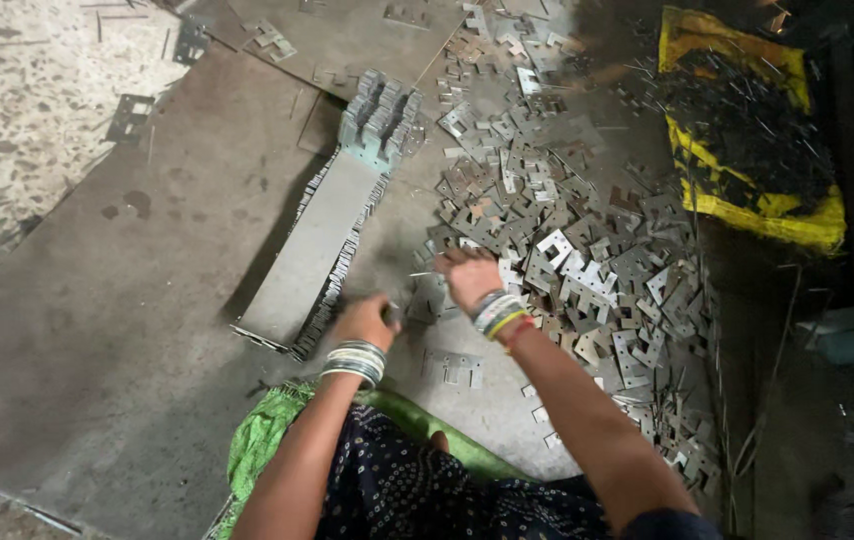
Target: The person sits on the floor and sorts small, L-shaped metal brackets from a large pile. They pick up the brackets one by one, align them, and place them into a neat stack on a flat metal sheet. The process is repetitive, involving picking, aligning, and stacking the metal pieces.
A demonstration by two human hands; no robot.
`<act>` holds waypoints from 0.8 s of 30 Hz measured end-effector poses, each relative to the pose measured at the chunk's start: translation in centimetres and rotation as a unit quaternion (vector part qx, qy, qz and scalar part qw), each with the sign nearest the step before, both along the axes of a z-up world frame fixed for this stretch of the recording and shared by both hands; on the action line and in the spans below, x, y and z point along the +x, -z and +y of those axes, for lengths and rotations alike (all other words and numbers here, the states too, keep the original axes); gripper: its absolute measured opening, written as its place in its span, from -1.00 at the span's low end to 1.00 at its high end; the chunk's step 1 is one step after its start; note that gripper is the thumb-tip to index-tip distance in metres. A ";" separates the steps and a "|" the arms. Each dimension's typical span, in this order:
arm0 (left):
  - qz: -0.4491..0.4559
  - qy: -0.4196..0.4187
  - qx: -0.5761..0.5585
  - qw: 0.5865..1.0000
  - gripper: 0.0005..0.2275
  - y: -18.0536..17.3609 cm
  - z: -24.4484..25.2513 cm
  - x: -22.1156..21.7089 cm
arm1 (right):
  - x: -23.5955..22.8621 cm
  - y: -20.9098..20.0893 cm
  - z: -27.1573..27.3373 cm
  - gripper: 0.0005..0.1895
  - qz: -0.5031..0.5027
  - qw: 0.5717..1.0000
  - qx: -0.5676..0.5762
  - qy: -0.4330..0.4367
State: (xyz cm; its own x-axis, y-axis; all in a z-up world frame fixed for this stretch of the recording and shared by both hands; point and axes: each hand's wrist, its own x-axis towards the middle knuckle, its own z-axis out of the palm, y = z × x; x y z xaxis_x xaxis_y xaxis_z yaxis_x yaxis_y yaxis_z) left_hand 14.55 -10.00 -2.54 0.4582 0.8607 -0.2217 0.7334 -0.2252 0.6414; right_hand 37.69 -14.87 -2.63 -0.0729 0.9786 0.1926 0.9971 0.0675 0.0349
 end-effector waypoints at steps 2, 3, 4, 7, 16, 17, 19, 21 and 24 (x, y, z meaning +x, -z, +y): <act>-0.177 -0.131 -0.041 0.975 -0.63 -1.2 0.5 -0.7 | -1.6 1.6 1.6 -0.63 0.026 1.000 -0.009 0.014; -0.305 -0.185 -0.106 0.928 -0.67 -1.4 0.4 -1.1 | -1.9 2.4 1.7 -0.62 0.038 0.999 -0.008 0.015; -0.426 -0.232 -0.168 0.858 -0.71 -1.6 0.4 -1.4 | -2.5 3.4 1.6 -0.61 0.050 0.999 -0.007 0.016; -0.535 -0.290 -0.338 0.718 -0.67 -1.3 0.0 -2.5 | -2.2 4.8 -0.2 -0.49 0.017 0.998 0.025 -0.062; -0.647 -0.269 -0.364 0.614 -0.65 1.1 -2.4 0.0 | 0.1 -2.4 -10.5 -0.61 0.184 0.963 -0.036 0.194; -0.639 -0.276 -0.372 0.614 -0.67 0.7 -2.9 0.4 | 0.3 -3.2 -10.5 -0.64 0.270 0.925 0.010 0.269; -0.624 -0.289 -0.387 0.614 -0.69 -0.1 -4.3 1.0 | 0.9 -4.6 -10.3 -0.70 0.640 0.715 0.000 0.282; -0.611 -0.252 -0.411 0.628 -0.81 -0.5 -5.3 1.4 | 1.0 -5.3 -10.2 -0.75 0.786 0.562 -0.027 0.257; -0.576 -0.173 -0.454 0.658 -0.89 0.0 -6.0 1.3 | 0.4 -5.4 -9.7 -0.79 0.771 0.600 -0.069 0.203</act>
